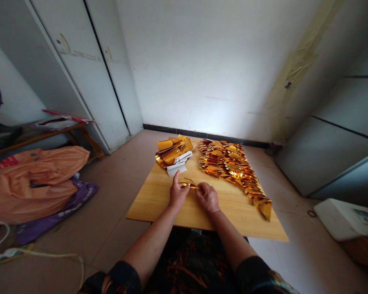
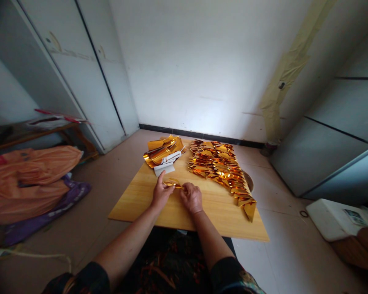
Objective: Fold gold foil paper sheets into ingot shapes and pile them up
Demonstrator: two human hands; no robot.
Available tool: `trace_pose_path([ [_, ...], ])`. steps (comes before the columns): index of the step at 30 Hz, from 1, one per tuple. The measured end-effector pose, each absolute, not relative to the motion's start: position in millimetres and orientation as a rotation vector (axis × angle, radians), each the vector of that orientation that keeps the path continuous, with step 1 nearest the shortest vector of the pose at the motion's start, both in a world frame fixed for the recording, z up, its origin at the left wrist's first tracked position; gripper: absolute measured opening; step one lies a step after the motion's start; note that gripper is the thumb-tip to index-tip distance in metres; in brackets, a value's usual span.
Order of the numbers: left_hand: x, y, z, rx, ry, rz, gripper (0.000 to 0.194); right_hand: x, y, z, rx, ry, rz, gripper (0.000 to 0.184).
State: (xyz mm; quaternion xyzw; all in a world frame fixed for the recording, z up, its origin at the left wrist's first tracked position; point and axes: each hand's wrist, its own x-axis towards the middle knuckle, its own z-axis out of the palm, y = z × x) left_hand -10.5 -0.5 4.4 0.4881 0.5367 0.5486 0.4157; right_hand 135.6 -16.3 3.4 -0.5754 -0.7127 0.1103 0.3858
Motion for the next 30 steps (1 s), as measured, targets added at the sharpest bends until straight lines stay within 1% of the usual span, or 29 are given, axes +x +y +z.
trace_pose_path([
  [3,-8,-2,9,1.161,1.284,1.376,0.084,136,-15,2,-1.437,-1.699,0.507,0.015],
  [5,-6,-2,13,1.127,1.26,1.375,0.086,137,-13,1,-1.405,-1.603,0.597,0.017],
  [10,-4,-2,14,1.085,1.229,1.376,0.089,139,-9,-4,-1.346,-1.457,0.702,0.016],
  [14,-2,0,9,1.074,1.212,1.377,0.091,139,-9,-1,-1.335,-1.397,0.724,0.016],
  [23,-11,-4,14,1.15,1.282,1.313,0.092,161,-10,14,-1.402,-1.386,0.589,0.02],
  [26,-16,-6,9,1.268,1.297,1.303,0.086,184,-11,23,-1.487,-1.438,0.472,0.021],
  [30,-19,-10,2,1.442,1.273,1.262,0.071,226,-6,41,-1.635,-1.466,0.298,0.021],
])
